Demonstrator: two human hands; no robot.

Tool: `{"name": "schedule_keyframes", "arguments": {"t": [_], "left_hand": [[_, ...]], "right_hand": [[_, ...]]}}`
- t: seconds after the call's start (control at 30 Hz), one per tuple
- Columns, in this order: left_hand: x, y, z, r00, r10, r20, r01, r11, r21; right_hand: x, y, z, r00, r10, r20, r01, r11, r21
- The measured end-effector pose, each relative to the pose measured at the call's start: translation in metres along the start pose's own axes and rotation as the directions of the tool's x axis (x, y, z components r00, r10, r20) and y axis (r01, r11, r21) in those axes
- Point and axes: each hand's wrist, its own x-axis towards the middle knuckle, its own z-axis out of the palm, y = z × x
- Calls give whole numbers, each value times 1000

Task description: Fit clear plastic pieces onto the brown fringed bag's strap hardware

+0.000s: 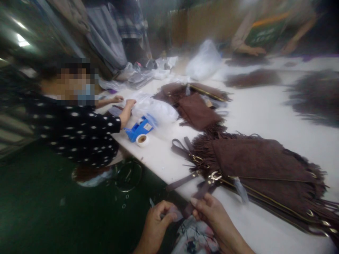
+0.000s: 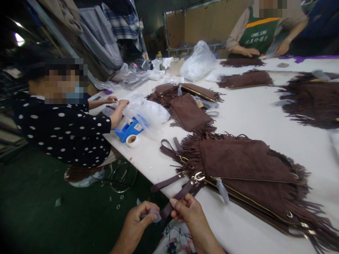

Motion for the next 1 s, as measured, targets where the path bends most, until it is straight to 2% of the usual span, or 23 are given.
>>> {"name": "schedule_keyframes", "arguments": {"t": [0.17,0.43,0.67,0.9,1.0], "left_hand": [[0,10,1,1000,28,5,-28,999,31],[-6,15,-1,991,121,52,-129,970,204],[-6,16,4,979,173,110,-202,907,368],[-6,20,5,967,192,169,-251,847,469],[-6,20,5,947,250,203,-318,820,475]], "right_hand": [[0,4,1,1000,-9,-25,9,1000,-22],[3,6,-3,1000,12,-27,-13,999,-33],[-4,-3,2,1000,11,-5,-11,1000,-28],[-3,-5,1,999,35,6,-35,999,-16],[-4,-5,1,1000,11,16,-10,999,-39]]}}
